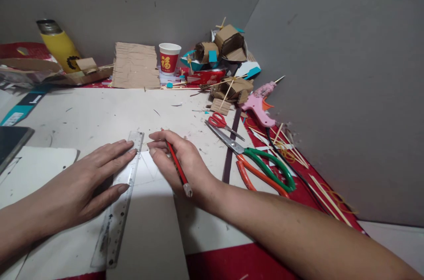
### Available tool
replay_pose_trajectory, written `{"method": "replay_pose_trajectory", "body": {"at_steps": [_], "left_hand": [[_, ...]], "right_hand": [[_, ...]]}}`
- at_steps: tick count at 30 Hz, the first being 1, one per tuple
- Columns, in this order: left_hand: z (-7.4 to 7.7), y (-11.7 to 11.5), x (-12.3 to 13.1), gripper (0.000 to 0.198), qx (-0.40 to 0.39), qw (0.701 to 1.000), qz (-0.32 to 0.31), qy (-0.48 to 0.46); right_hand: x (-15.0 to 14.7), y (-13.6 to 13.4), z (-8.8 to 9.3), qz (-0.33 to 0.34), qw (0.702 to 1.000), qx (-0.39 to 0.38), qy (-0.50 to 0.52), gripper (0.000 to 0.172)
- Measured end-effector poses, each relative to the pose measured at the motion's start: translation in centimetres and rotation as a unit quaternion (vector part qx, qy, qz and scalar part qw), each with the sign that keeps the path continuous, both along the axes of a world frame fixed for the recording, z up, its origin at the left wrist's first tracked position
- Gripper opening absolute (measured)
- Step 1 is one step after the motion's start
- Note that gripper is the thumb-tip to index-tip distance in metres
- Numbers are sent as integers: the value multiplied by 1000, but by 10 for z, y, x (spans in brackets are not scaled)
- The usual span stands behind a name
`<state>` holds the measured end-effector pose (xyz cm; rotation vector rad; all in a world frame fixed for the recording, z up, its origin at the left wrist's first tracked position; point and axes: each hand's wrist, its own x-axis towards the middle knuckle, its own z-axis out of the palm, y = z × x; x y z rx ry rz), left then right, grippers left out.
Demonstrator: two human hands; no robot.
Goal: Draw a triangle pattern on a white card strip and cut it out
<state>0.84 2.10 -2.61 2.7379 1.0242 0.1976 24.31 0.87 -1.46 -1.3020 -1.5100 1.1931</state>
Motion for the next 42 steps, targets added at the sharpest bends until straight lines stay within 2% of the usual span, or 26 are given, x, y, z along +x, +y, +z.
{"method": "replay_pose_trajectory", "body": {"at_steps": [23, 42], "left_hand": [[-2, 2, 0, 58, 31, 999, -14, 8], [-2, 3, -1, 59, 8, 1000, -2, -7]], "right_hand": [[0, 2, 0, 3, 1000, -3, -3, 23], [1, 0, -1, 4, 1000, 5, 2, 23]]}}
